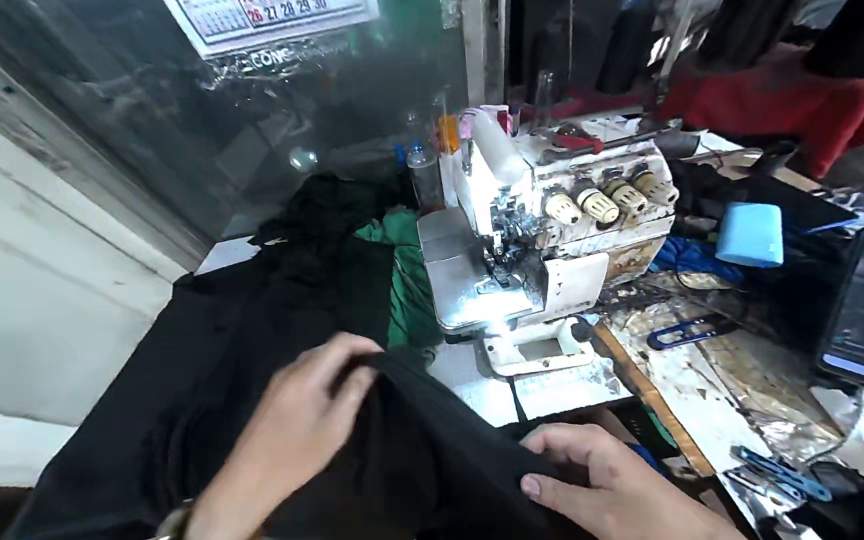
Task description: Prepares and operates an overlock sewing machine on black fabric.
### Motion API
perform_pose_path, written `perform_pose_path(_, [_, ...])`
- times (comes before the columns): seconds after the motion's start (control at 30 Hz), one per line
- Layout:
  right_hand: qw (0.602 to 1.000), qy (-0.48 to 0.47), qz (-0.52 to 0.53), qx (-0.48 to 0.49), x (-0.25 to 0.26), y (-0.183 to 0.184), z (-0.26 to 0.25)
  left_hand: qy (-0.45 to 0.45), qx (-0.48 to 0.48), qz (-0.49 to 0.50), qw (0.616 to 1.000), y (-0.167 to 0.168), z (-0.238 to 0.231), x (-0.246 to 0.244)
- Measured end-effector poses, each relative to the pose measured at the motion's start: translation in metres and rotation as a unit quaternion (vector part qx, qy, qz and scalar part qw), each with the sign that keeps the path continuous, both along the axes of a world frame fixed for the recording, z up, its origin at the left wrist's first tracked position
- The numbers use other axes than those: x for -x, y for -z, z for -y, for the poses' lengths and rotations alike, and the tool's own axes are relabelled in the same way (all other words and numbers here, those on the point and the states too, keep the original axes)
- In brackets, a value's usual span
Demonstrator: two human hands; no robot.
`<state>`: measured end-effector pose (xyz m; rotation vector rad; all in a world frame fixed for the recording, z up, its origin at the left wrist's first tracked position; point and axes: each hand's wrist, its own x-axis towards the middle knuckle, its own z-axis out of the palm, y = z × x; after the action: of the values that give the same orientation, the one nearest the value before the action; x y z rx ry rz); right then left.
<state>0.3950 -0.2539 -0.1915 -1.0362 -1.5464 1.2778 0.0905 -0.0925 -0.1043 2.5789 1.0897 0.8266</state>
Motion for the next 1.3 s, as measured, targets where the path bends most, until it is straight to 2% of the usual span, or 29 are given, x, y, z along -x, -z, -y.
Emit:
perform_pose_path(0.1, [1.0,0.004,0.007,-0.002,-0.008,-0.004,0.004,-0.069,-0.05,-0.008,0.996,-0.038,-0.007,0.029])
perform_pose_path(0.2, [0.996,0.072,-0.029,0.036,-0.011,-0.008,-0.001,-0.134,-0.115,0.008,0.984,-0.048,-0.034,0.047])
perform_pose_path(0.27, [0.983,0.123,-0.09,0.098,-0.006,-0.008,-0.003,-0.17,-0.108,0.004,0.98,-0.031,-0.056,0.043])
perform_pose_path(0.4, [0.963,0.194,-0.138,0.123,0.001,-0.004,0.001,-0.175,-0.017,-0.081,0.981,0.05,-0.089,0.035])
perform_pose_path(0.43, [0.963,0.202,-0.135,0.117,-0.001,-0.003,0.002,-0.178,-0.019,-0.09,0.98,0.055,-0.091,0.034])
perform_pose_path(0.5, [0.963,0.214,-0.117,0.11,-0.006,-0.004,0.005,-0.183,-0.016,-0.097,0.978,0.042,-0.082,0.029])
perform_pose_path(0.57, [0.963,0.229,-0.099,0.098,-0.01,-0.004,0.006,-0.15,-0.045,-0.092,0.983,0.019,-0.055,0.016])
perform_pose_path(0.63, [0.962,0.245,-0.092,0.081,-0.01,-0.001,0.004,-0.091,-0.061,-0.038,0.993,0.002,-0.014,-0.016])
perform_pose_path(0.7, [0.959,0.257,-0.091,0.072,-0.007,0.002,0.005,0.008,0.005,0.03,0.999,0.007,0.025,-0.059])
perform_pose_path(0.77, [0.956,0.268,-0.099,0.064,-0.004,0.002,0.007,0.1,0.043,-0.001,0.994,0.024,0.046,-0.102])
perform_pose_path(0.87, [0.955,0.275,-0.102,0.035,-0.004,-0.001,0.014,0.15,0.024,-0.098,0.983,0.047,0.046,-0.143])
perform_pose_path(1.17, [0.946,0.29,-0.12,0.087,-0.001,-0.005,0.019,0.16,0.023,-0.01,0.987,0.053,0.046,-0.143])
perform_pose_path(1.3, [0.953,0.275,-0.119,0.048,-0.004,-0.004,0.015,0.17,0.038,0.002,0.985,0.047,0.049,-0.135])
